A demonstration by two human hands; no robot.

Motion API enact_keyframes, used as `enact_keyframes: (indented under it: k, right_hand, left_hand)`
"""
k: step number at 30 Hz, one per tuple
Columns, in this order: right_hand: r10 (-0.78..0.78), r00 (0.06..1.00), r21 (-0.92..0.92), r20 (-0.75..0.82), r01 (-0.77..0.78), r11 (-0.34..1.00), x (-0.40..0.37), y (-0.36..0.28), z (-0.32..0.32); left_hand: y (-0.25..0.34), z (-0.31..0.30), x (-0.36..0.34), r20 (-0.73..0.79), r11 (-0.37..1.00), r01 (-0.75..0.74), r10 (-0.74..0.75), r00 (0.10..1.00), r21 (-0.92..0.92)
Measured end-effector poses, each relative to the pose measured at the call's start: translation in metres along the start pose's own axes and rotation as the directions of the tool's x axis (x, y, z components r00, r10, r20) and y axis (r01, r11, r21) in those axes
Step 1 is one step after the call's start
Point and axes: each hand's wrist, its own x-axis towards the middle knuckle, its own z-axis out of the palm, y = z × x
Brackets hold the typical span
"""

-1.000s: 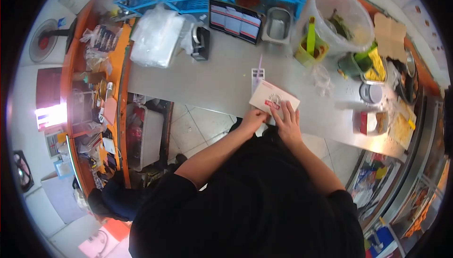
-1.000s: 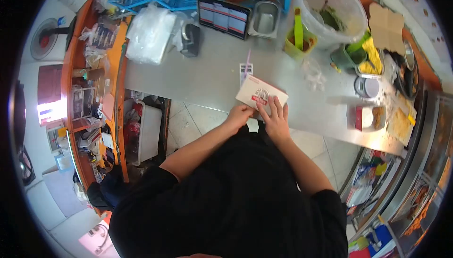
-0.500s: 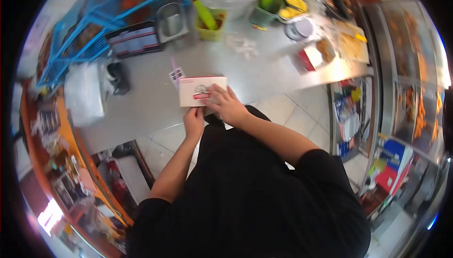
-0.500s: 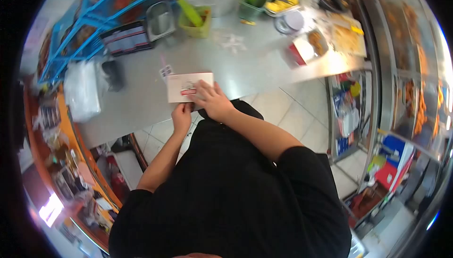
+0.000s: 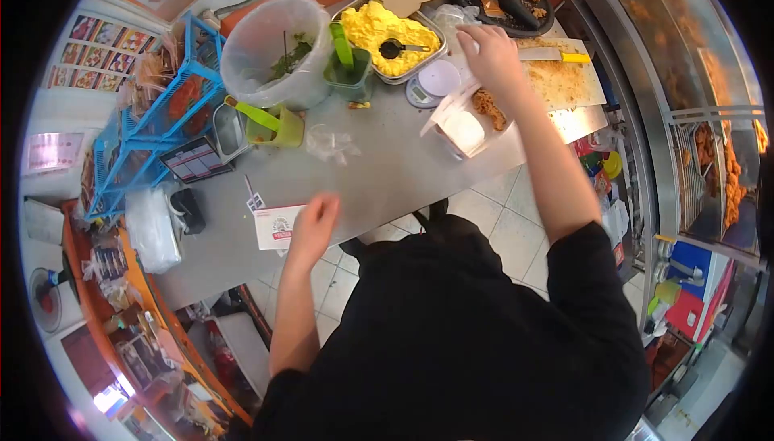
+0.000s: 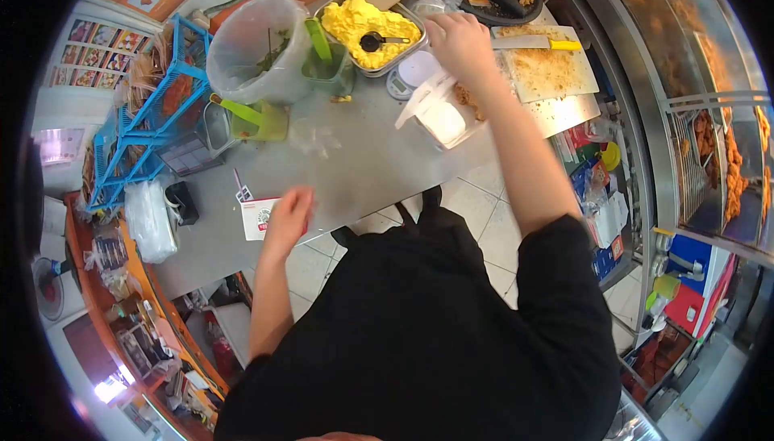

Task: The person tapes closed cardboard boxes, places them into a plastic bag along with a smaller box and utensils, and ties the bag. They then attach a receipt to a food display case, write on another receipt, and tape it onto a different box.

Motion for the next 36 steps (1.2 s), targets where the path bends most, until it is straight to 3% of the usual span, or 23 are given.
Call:
enact_keyframes:
  k: [1,2,3,4,5,6,8,9,10,12,13,14,15,16,18,20,22,24,26,29,32,34,36]
  right_hand:
    - [0.259,0.789,0.003,0.557,-0.314,0.949,0.012,0.032,-0.009]
    - [0.138,0.611,-0.041,0.780,-0.170,0.985,0.001,0.077,0.005]
    - [0.044,0.358,-0.043,0.933,-0.011,0.999,-0.012,0.110,0.022]
    - [0.193,0.104,-0.193,0.976,-0.016,0.981,-0.020,0.100,0.012]
    - [0.116,0.348,-0.104,0.930,-0.053,0.993,-0.074,0.130,0.027]
    - [0.210,0.371,-0.178,0.904,-0.117,0.977,-0.098,0.118,0.011]
    - [0.057,0.736,0.000,0.675,-0.077,0.997,-0.146,0.125,0.007]
    - [0.074,0.834,0.010,0.546,-0.095,0.995,-0.162,0.120,-0.001]
    - [0.054,0.938,0.024,0.341,-0.066,0.998,-0.181,0.117,0.002]
    - [0.034,0.998,-0.178,0.054,-0.024,0.984,-0.179,0.082,-0.013]
    - [0.047,0.997,-0.163,0.064,-0.036,0.986,-0.184,0.075,-0.006]
    - [0.409,0.853,0.052,0.324,-0.448,0.893,-0.193,0.065,-0.003]
    - [0.593,0.532,0.132,0.605,-0.801,0.584,-0.202,0.058,-0.001]
    - [0.597,0.527,0.141,0.605,-0.809,0.571,-0.208,0.053,0.004]
    - [0.488,0.617,0.332,0.618,-0.767,0.549,-0.222,0.047,0.022]
    - [0.467,0.664,0.337,0.584,-0.722,0.604,-0.227,0.048,0.041]
    - [0.382,0.706,0.245,0.596,-0.613,0.751,-0.223,0.038,0.046]
    - [0.334,0.778,0.209,0.532,-0.503,0.838,-0.221,0.036,0.060]
    - [0.323,0.584,0.268,0.744,-0.705,0.657,-0.202,0.036,0.056]
    - [0.287,0.505,0.077,0.814,-0.584,0.808,-0.164,0.034,0.027]
    - [0.220,0.469,0.052,0.855,-0.500,0.864,-0.141,0.030,0.011]
    - [0.166,0.401,0.082,0.901,-0.532,0.843,-0.146,0.038,0.022]
    - [0.093,0.295,0.140,0.951,-0.679,0.720,-0.160,0.046,0.037]
  left_hand:
    - [0.031,0.031,0.023,-0.100,0.972,-0.116,0.097,0.990,-0.204]
    - [0.058,0.065,0.049,-0.174,0.893,-0.228,0.172,0.970,-0.389]
    - [0.084,0.096,0.074,-0.191,0.898,-0.284,0.230,0.954,-0.337]
    - [0.107,0.125,0.095,-0.205,0.898,-0.333,0.282,0.937,-0.288]
    - [0.117,0.157,0.117,-0.139,0.922,-0.317,0.292,0.946,-0.222]
    - [0.114,0.191,0.136,-0.074,0.940,-0.304,0.295,0.952,-0.156]
    - [0.068,0.260,0.158,-0.162,0.796,-0.532,0.589,0.792,0.289]
    - [0.073,0.264,0.151,-0.189,0.801,-0.524,0.584,0.789,0.289]
    - [0.076,0.262,0.137,-0.072,0.812,-0.461,0.516,0.853,0.357]
    - [0.072,0.261,0.127,0.040,0.816,-0.379,0.403,0.914,0.436]
    - [0.064,0.261,0.124,-0.088,0.831,-0.366,0.438,0.895,0.419]
    - [0.055,0.263,0.117,-0.201,0.842,-0.359,0.464,0.863,0.403]
    - [0.051,0.263,0.117,-0.315,0.898,-0.339,0.419,0.852,0.279]
    - [0.034,0.264,0.121,-0.305,0.894,-0.339,0.423,0.853,0.294]
    - [-0.004,0.255,0.131,-0.167,0.990,0.031,-0.054,0.984,-0.138]
    - [0.011,0.231,0.125,-0.104,0.990,0.032,-0.046,0.994,-0.135]
    - [0.009,0.226,0.122,-0.092,0.911,0.119,-0.168,0.982,-0.394]
    - [0.008,0.226,0.124,-0.201,0.904,0.127,-0.225,0.953,-0.409]
    - [0.004,0.220,0.122,-0.313,0.938,0.177,-0.271,0.910,-0.298]
    - [-0.002,0.207,0.119,-0.380,0.971,0.190,-0.233,0.895,-0.147]
    - [0.004,0.194,0.105,-0.436,0.987,0.162,-0.145,0.888,0.001]
    - [0.026,0.184,0.097,-0.336,0.981,0.164,-0.122,0.934,0.100]
    - [0.045,0.183,0.086,-0.200,0.979,0.202,-0.202,0.959,-0.021]
